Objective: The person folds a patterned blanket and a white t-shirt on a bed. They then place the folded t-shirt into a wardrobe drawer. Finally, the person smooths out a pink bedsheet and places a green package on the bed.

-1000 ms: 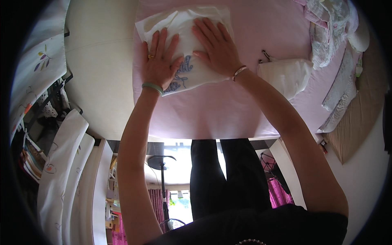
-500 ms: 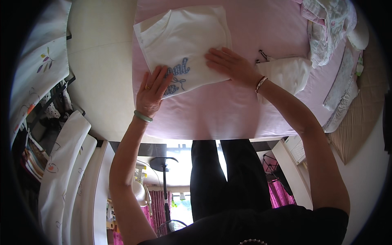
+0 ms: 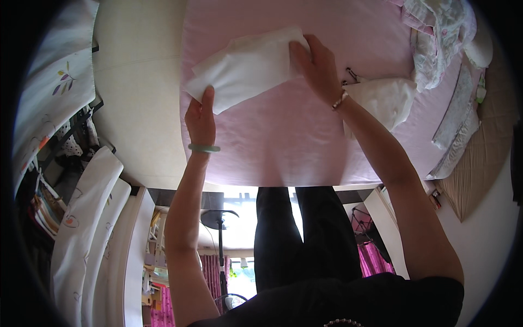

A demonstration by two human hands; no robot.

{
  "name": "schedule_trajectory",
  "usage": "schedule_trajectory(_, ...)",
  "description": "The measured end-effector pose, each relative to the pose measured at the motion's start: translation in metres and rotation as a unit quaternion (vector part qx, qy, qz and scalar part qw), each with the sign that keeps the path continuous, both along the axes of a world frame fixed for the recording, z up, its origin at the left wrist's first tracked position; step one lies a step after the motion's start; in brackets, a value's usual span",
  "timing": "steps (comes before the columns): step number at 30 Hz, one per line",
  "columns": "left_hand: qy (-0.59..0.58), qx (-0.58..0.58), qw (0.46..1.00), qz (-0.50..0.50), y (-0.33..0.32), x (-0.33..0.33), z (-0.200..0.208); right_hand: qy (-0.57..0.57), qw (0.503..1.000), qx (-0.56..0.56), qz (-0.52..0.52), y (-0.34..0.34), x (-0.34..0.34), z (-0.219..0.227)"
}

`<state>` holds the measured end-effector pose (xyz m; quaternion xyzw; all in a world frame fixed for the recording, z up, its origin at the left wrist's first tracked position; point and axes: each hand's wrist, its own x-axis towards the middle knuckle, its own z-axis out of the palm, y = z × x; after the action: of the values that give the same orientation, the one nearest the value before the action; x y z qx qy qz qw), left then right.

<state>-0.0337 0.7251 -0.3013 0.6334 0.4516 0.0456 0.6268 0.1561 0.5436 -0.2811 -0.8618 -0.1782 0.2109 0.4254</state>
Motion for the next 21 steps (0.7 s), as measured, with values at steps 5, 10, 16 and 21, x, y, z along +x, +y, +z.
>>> schedule_trajectory(5, 0.183, 0.163, 0.969, -0.017, -0.01, 0.035, -0.009, -0.118, 0.984, -0.117, -0.058, 0.011, 0.004, -0.043)
schedule_trajectory(10, 0.151, 0.182, 0.971, 0.015, -0.009, 0.031, -0.007, -0.127, 0.971, -0.199, -0.046, 0.007, 0.006, -0.03)
schedule_trajectory(16, 0.05, 0.239, 0.967, 0.067, -0.024, 0.016, -0.006, -0.135, 0.974, -0.182, -0.025, -0.021, -0.006, 0.001)
schedule_trajectory(21, 0.047, 0.236, 0.966, 0.097, -0.031, 0.02, -0.01, -0.11, 0.976, -0.174, -0.076, -0.03, -0.022, -0.016)
